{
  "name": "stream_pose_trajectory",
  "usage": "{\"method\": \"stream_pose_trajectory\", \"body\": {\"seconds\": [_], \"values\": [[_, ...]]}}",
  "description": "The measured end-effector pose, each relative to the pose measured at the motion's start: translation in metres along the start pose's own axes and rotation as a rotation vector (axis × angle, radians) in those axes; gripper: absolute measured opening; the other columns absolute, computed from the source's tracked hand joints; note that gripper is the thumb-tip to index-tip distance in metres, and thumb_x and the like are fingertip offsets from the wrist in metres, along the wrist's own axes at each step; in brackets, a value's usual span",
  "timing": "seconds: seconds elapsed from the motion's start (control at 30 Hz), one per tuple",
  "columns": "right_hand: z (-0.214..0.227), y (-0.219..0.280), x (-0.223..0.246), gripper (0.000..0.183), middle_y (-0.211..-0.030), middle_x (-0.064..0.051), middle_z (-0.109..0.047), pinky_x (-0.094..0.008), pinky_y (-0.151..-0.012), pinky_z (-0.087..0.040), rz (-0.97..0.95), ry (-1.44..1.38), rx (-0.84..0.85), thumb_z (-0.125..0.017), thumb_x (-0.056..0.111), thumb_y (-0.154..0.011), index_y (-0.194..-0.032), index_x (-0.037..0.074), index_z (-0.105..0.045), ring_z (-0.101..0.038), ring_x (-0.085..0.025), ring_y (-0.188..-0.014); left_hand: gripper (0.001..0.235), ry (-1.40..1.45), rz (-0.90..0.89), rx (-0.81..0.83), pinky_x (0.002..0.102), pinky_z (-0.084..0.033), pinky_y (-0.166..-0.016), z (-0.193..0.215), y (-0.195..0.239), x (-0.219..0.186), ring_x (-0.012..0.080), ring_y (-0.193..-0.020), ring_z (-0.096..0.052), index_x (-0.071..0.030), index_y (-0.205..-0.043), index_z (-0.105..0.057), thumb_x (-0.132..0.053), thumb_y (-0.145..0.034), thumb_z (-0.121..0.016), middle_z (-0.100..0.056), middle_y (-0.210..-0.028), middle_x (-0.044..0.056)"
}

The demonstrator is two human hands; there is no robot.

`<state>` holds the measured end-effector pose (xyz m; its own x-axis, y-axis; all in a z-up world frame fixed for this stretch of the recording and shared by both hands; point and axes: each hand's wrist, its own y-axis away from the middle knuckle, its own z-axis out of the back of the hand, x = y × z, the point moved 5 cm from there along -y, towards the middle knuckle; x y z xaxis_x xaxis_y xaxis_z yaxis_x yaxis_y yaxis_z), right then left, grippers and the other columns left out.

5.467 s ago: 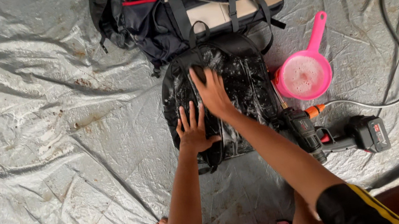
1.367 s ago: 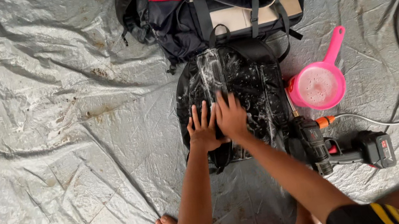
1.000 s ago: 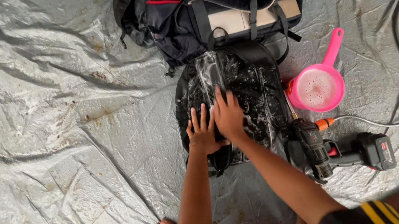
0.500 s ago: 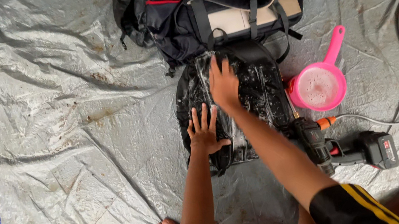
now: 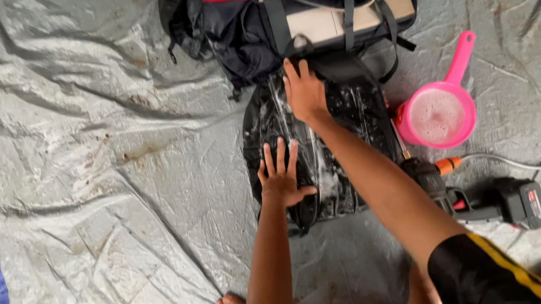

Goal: The person scrubs a black backpack with soapy water using their hands. They work on the main body and straps of the bag, which is placed on a silver tarp. A pink scoop with soapy water and a power drill are visible nearby.

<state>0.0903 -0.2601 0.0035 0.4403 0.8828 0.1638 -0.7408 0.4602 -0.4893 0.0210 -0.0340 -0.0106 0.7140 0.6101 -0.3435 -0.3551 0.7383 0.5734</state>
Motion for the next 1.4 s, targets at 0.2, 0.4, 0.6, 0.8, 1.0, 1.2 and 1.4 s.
{"method": "stream_pose_trajectory", "body": {"seconds": [0.2, 0.4, 0.6, 0.8, 1.0, 1.2, 1.4], "values": [[0.059, 0.108, 0.043, 0.042, -0.127, -0.016, -0.064, -0.038, -0.070, -0.065, -0.003, 0.022, -0.018, -0.061, 0.028, -0.114, -0.153, 0.013, -0.064, -0.075, -0.028, -0.096, 0.132, -0.071, 0.036, 0.069, 0.066, 0.004, -0.137, -0.003, -0.004, 0.000, 0.0465, -0.165, 0.036, -0.024, -0.182, 0.012, -0.084, -0.091, -0.063, 0.036, -0.185, 0.010], [0.062, 0.166, 0.044, 0.039, -0.116, -0.013, -0.064, -0.030, -0.058, -0.062, 0.234, 0.137, -0.068, -0.059, 0.035, -0.110, -0.144, 0.020, -0.071, -0.072, -0.024, -0.085, 0.136, -0.057, 0.045, 0.074, 0.066, 0.007, -0.136, -0.006, -0.007, 0.002, 0.0457, -0.164, 0.039, -0.023, -0.182, 0.016, -0.086, -0.090, -0.063, 0.038, -0.184, 0.009], [0.007, 0.012, 0.019, 0.042, -0.122, -0.017, -0.064, -0.038, -0.053, -0.062, 0.198, 0.100, -0.007, -0.073, 0.028, -0.107, -0.146, 0.017, -0.066, -0.077, -0.031, -0.086, 0.132, -0.048, 0.019, 0.020, 0.065, 0.004, -0.135, -0.004, -0.004, 0.002, 0.0448, -0.166, 0.035, -0.030, -0.178, 0.027, -0.082, -0.095, -0.062, 0.038, -0.183, 0.008], [0.030, 0.093, 0.036, 0.040, -0.120, -0.013, -0.059, -0.037, -0.054, -0.060, 0.311, 0.014, -0.049, -0.064, 0.028, -0.110, -0.148, 0.016, -0.067, -0.071, -0.031, -0.085, 0.129, -0.050, 0.026, 0.039, 0.065, 0.004, -0.136, -0.004, -0.004, 0.001, 0.0439, -0.165, 0.038, -0.027, -0.180, 0.021, -0.082, -0.097, -0.061, 0.041, -0.182, 0.008], [0.053, 0.139, 0.033, 0.024, -0.108, -0.010, -0.057, -0.037, -0.056, -0.054, 0.456, 0.031, -0.049, -0.058, 0.031, -0.109, -0.125, 0.022, -0.074, -0.066, -0.027, -0.076, 0.133, -0.045, 0.042, 0.078, 0.066, 0.007, -0.136, -0.009, -0.009, 0.004, 0.0449, -0.164, 0.039, -0.024, -0.181, 0.017, -0.083, -0.093, -0.063, 0.039, -0.183, 0.009], [0.018, -0.006, 0.036, 0.026, -0.112, -0.011, -0.059, -0.035, -0.058, -0.052, 0.493, 0.259, -0.202, -0.065, 0.029, -0.107, -0.133, 0.027, -0.068, -0.064, -0.024, -0.084, 0.130, 0.004, 0.017, 0.003, 0.065, 0.003, -0.135, -0.001, 0.000, 0.001, 0.0439, -0.167, 0.033, -0.032, -0.179, 0.025, -0.078, -0.097, -0.065, 0.035, -0.185, 0.008], [0.027, 0.015, 0.048, 0.035, -0.110, -0.012, -0.059, -0.033, -0.060, -0.058, 0.267, 0.105, -0.207, -0.076, 0.017, -0.098, -0.132, 0.015, -0.072, -0.067, -0.027, -0.087, 0.128, -0.003, 0.026, 0.042, 0.065, 0.003, -0.135, 0.005, 0.002, -0.002, 0.0435, -0.166, 0.036, -0.032, -0.179, 0.024, -0.079, -0.097, -0.063, 0.037, -0.184, 0.007]]}}
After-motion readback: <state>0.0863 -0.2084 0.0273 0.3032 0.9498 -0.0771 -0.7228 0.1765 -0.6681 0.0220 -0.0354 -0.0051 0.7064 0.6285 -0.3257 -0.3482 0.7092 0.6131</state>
